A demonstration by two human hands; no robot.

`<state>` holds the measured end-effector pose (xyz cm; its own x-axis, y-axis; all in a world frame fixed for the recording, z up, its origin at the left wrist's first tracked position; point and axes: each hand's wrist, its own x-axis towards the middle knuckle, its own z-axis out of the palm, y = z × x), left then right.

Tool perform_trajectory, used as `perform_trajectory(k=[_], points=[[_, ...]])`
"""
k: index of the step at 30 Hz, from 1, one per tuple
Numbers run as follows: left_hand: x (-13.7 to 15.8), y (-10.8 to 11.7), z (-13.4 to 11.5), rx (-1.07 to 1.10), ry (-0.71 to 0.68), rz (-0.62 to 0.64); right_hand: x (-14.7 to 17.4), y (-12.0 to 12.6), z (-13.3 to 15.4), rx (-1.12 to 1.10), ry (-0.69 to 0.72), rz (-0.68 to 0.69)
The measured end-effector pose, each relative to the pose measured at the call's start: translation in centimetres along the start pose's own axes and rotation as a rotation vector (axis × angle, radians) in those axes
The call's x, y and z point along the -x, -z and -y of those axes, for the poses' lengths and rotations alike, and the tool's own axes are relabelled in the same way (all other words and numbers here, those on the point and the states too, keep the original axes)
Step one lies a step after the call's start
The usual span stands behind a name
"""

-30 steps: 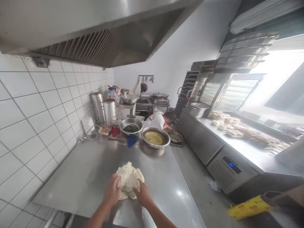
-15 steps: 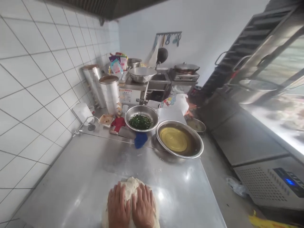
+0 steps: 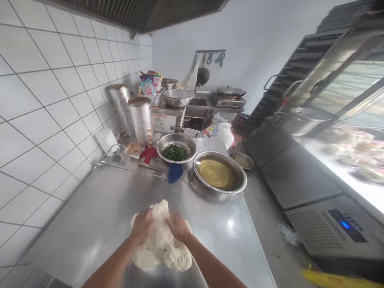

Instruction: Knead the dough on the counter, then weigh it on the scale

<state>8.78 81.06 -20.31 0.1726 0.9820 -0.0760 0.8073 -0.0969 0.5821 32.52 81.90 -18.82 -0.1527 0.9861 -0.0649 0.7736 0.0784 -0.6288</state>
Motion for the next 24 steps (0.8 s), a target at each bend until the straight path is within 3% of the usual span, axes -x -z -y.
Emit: perform_trajectory(k=[3,5,7,9,10,12,15,17,19,24], points=[[7.0,3.7,-2.2,0.084,-0.187,0.121,5.9,3.8,0.7,-0.141,0.077,0.164],[10.5,3.6,-4.1,0.087,-0.159,0.061,8.9,3.7,1.8,-0.168,-0.053,0.069],[12.5,0.9,-5.6,0.009,-0.025,-0.196,10.8,1.3,2.9,-0.082,-0.126,-0.185],[13.7,-3.5,-5.9,-0.098,0.002,-0.353,12.4,-2.7,3.2,0.046,0.022,-0.321],[14.2,-5.8,-5.6,-0.14,-0.038,-0.366,13.1,-4.8,2.9,0.096,0.127,-0.302],[15.1,-9.6,-4.2,-0.192,-0.13,-0.349,14.6,-8.4,1.5,0.167,0.205,-0.311],[15.8,-12.5,-1.8,-0.209,-0.155,-0.304,16.0,-11.0,-1.5,0.245,0.22,-0.302],[14.9,-12.7,-0.9,-0.217,-0.142,-0.254,15.3,-11.2,-3.0,0.267,0.203,-0.27],[12.1,-12.1,-0.6,-0.225,-0.128,-0.197,12.7,-10.5,-3.5,0.268,0.161,-0.227],[-0.9,-9.8,-0.1,-0.115,-0.012,-0.129,0.3,-8.5,-2.3,0.242,-0.051,-0.212]])
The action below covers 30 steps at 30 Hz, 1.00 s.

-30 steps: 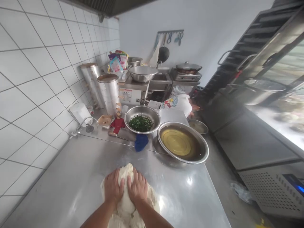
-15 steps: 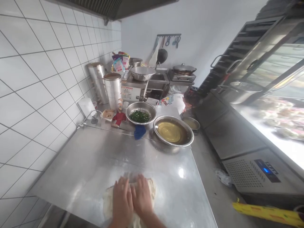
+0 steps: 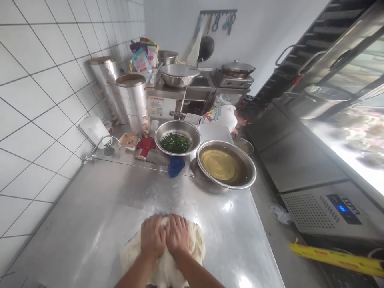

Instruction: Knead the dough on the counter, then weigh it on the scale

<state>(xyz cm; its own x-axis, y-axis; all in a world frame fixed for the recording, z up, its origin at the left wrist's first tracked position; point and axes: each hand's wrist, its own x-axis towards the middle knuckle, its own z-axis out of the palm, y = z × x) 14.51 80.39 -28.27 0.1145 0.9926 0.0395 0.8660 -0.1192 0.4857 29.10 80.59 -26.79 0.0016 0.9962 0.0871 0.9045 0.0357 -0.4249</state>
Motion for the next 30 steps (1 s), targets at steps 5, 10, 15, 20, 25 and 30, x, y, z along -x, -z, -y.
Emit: perform_trajectory(k=[5,10,15,20,25,30], points=[[-10.6,-0.1,2.7,0.042,0.102,-0.092,-9.1,-1.7,1.6,-0.007,-0.259,-0.053],[-7.3,0.2,2.3,0.049,0.004,0.006,-6.9,-0.3,1.7,-0.061,-0.095,0.027],[3.4,3.2,0.4,0.054,-0.077,0.067,0.4,3.8,1.5,-0.118,0.092,0.1],[8.6,7.7,3.5,0.259,0.026,0.128,5.2,5.5,0.3,-0.225,0.235,0.117],[8.2,8.3,6.2,0.36,0.147,0.132,5.8,4.3,0.2,-0.215,0.203,0.092],[7.8,8.0,6.2,0.338,0.163,0.126,5.5,3.1,0.1,-0.193,0.202,0.061]])
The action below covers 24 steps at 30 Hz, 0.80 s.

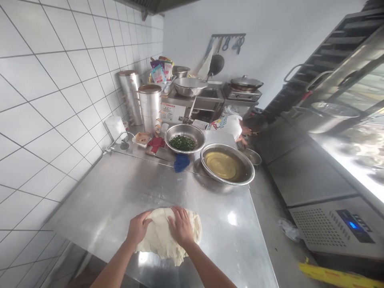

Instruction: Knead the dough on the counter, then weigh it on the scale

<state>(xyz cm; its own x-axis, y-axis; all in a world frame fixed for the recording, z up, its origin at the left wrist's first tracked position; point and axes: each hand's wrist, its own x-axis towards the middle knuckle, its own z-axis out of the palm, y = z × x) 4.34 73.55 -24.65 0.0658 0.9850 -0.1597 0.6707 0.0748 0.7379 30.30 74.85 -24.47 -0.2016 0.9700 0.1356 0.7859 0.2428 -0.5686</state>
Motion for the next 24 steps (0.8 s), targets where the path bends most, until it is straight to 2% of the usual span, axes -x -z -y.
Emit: perform_trajectory(k=[4,8,10,13,15,17,19,20,21,24], points=[[-1.2,0.9,-0.9,0.006,0.022,0.061,-1.1,0.2,0.4,0.013,-0.033,0.049],[-1.9,2.1,-3.5,-0.002,0.05,0.146,-1.4,2.1,2.2,0.044,-0.078,0.109],[-0.5,2.5,-5.4,-0.02,0.032,0.161,0.1,3.9,3.3,0.04,-0.065,0.095],[3.9,2.3,-8.0,-0.055,-0.022,0.152,3.9,6.8,4.5,0.016,0.051,0.081],[7.2,1.0,-8.7,-0.128,-0.018,0.082,6.2,7.9,5.1,0.037,0.096,0.076],[9.8,-1.5,-8.1,-0.262,-0.001,-0.146,7.9,7.5,5.2,0.111,0.057,-0.031],[11.4,-4.8,-6.7,-0.389,-0.093,-0.382,9.1,5.6,4.9,0.23,0.036,-0.204],[11.9,-6.5,-5.7,-0.441,-0.158,-0.427,9.8,4.2,4.5,0.291,0.056,-0.278],[12.1,-8.0,-4.7,-0.483,-0.21,-0.437,10.4,2.8,4.0,0.338,0.096,-0.297],[11.2,-11.1,-1.7,-0.562,-0.316,-0.401,12.2,-1.0,1.4,0.363,0.124,-0.325]])
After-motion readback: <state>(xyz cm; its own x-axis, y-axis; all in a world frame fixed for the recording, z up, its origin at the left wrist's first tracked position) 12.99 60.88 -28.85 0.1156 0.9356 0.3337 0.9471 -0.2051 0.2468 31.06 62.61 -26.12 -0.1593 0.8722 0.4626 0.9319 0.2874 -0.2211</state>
